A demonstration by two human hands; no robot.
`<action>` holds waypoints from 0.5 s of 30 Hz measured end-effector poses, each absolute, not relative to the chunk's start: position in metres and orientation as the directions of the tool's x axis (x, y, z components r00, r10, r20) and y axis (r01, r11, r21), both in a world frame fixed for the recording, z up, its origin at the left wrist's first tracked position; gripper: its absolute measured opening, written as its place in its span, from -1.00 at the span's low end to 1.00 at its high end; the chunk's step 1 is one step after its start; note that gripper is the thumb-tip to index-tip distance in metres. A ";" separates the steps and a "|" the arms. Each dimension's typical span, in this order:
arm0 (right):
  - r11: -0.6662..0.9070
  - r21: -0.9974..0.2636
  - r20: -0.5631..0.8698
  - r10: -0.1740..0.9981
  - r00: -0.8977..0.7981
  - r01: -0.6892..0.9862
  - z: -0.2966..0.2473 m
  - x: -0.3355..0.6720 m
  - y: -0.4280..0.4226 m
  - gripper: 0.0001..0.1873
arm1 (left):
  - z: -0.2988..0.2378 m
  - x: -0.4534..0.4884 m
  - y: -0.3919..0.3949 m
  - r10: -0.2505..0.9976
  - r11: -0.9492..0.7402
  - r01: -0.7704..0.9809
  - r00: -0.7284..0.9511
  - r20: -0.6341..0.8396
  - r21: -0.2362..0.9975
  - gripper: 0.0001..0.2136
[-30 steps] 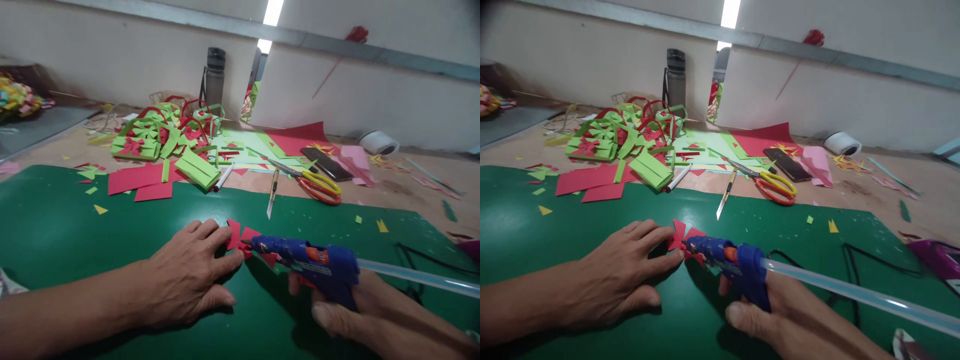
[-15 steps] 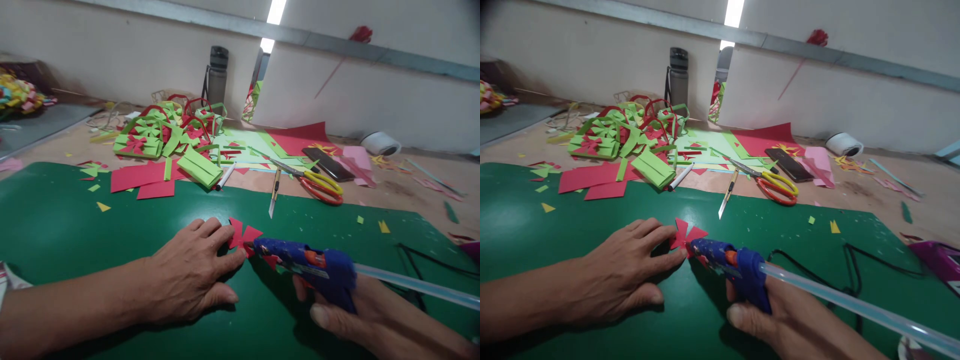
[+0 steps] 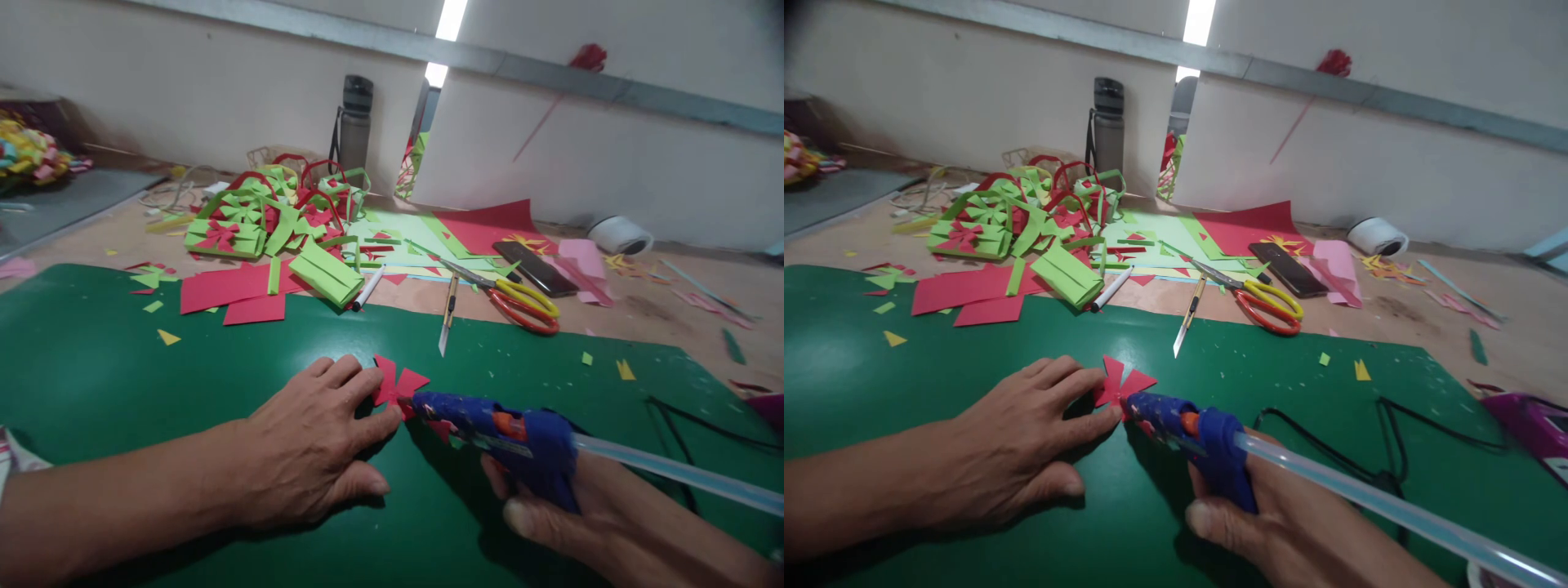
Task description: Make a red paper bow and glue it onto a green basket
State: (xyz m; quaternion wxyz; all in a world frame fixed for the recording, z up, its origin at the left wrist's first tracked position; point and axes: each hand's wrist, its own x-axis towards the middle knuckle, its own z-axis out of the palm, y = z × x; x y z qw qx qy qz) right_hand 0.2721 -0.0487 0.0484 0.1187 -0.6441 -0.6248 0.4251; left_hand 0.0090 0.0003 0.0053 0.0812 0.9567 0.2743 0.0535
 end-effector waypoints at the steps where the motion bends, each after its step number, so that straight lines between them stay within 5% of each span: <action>1: -0.212 -0.665 -0.444 0.884 -0.150 0.716 0.047 0.271 -0.047 -0.69 | 0.005 0.009 0.000 0.534 -0.837 0.516 0.843 0.063 0.184 -0.51; 8: -0.296 -0.642 -0.532 0.836 -0.133 0.707 0.047 0.270 -0.046 -0.48 | 0.005 0.009 0.001 0.534 -0.835 0.517 0.844 0.054 0.187 -0.49; 15: -0.244 -0.601 -0.554 0.814 -0.176 0.761 0.044 0.273 -0.049 -0.55 | 0.004 0.009 0.000 0.533 -0.837 0.516 0.844 0.057 0.180 -0.48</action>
